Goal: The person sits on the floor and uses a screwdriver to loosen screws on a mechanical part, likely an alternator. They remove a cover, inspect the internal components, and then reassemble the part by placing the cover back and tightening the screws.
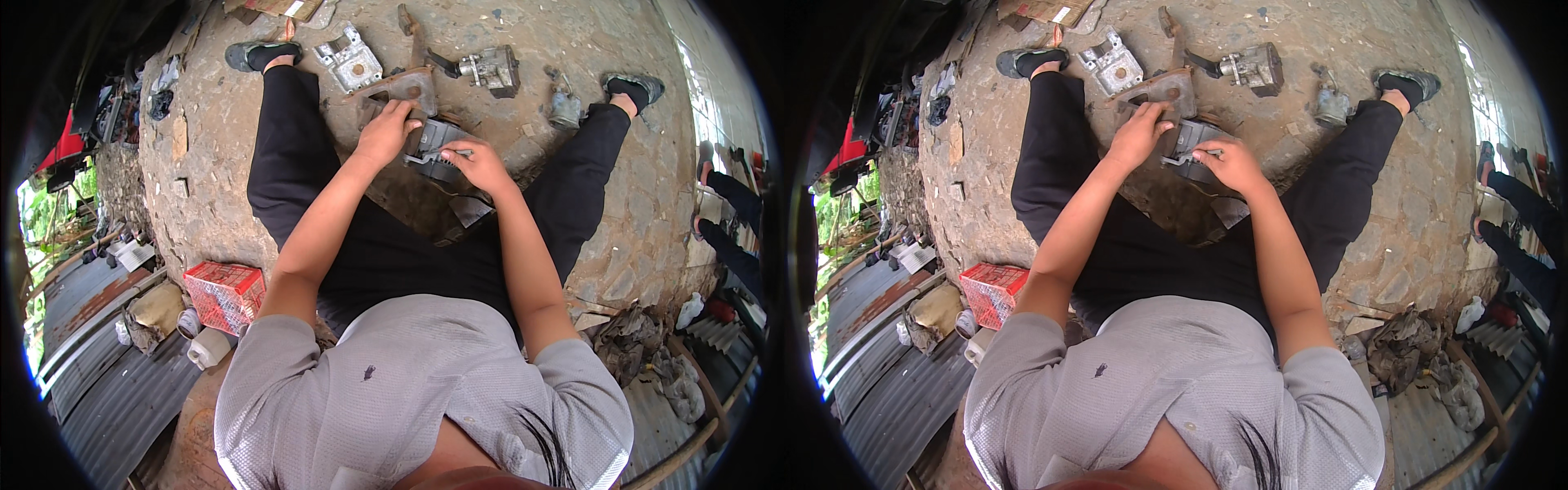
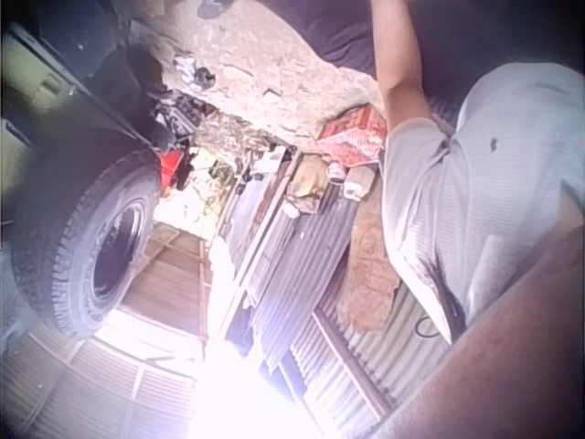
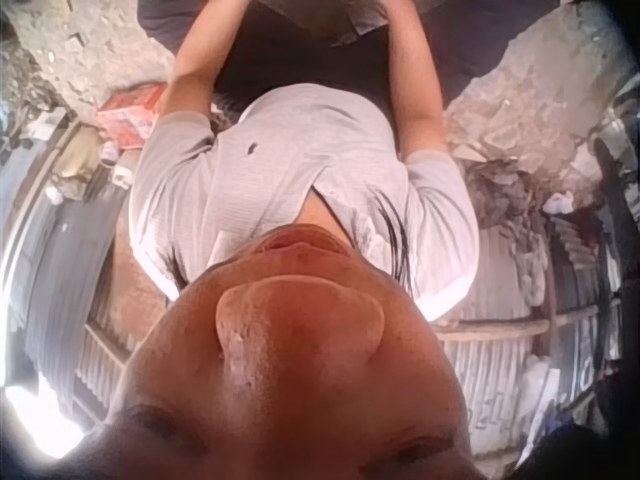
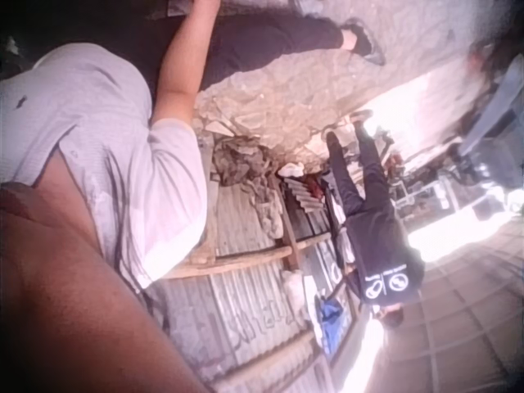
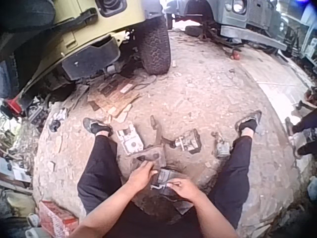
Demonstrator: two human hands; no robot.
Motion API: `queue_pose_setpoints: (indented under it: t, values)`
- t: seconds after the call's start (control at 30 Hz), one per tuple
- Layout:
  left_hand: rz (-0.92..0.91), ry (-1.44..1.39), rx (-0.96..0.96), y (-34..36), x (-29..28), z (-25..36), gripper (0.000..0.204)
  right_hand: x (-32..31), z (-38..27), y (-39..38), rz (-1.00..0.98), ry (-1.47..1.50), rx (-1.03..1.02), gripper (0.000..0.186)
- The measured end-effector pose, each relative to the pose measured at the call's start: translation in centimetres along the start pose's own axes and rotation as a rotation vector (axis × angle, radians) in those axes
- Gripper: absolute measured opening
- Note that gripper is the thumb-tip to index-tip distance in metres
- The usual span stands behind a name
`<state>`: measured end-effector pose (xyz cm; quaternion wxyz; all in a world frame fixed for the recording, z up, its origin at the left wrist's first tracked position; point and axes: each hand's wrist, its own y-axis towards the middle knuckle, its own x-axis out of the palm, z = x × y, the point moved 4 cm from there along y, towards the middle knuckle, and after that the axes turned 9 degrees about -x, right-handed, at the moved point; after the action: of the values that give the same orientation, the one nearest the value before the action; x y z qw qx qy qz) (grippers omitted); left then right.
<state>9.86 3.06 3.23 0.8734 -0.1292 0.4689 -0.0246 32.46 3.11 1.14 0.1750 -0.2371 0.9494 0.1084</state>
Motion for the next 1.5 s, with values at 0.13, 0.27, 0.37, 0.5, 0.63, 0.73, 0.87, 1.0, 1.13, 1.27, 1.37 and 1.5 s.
queue_pose_setpoints:
  t: [0.13,0.27,0.37,0.5,0.63,0.73,0.87,1.0,1.13,1.27,1.37,1.5]
  values:
    - [-0.01,-0.009,0.01,0.0,0.0,0.1,0.042,0.3,1.4,-0.2,-0.072,0.027,0.074,0.02]
    - [-0.002,-0.006,0.017,-0.1,-0.1,0.3,0.043,-0.6,0.5,-0.2,0.117,-0.084,-0.107,0.019]
    - [-0.008,0.008,0.008,-0.1,-0.1,-0.1,0.046,-0.6,0.1,0.2,-0.007,0.037,0.021,0.017]
    - [-0.016,0.002,0.017,0.1,-0.1,0.0,0.047,-1.0,-1.1,0.2,0.241,-0.19,-0.145,0.017]
    - [-0.024,0.004,0.012,0.1,0.0,0.1,0.045,-2.0,-0.5,0.4,0.415,-0.165,-0.11,0.017]
    - [-0.009,-0.004,0.023,0.0,0.0,0.0,0.043,-3.0,-0.2,0.3,0.457,-0.15,-0.078,0.017]
    - [-0.02,0.0,0.011,0.0,-0.1,0.3,0.044,-2.8,0.2,0.1,0.364,-0.169,-0.089,0.018]
    - [-0.029,0.005,-0.003,0.0,-0.1,0.1,0.045,-3.4,1.2,-0.1,0.322,-0.203,0.194,0.02]
    - [-0.024,0.0,0.007,0.1,0.1,0.0,0.046,-3.6,1.4,-0.3,0.373,-0.003,0.17,0.027]
    - [-0.02,0.003,0.003,0.1,0.1,0.0,0.046,-4.8,1.4,-0.3,0.291,-0.12,0.167,0.035]
    - [-0.019,0.009,0.002,0.1,0.1,0.0,0.046,-5.0,1.2,-0.3,0.276,-0.145,0.141,0.038]
    - [-0.018,0.003,0.006,0.0,0.0,0.0,0.046,-5.2,1.9,-0.5,0.109,-0.073,0.318,0.037]
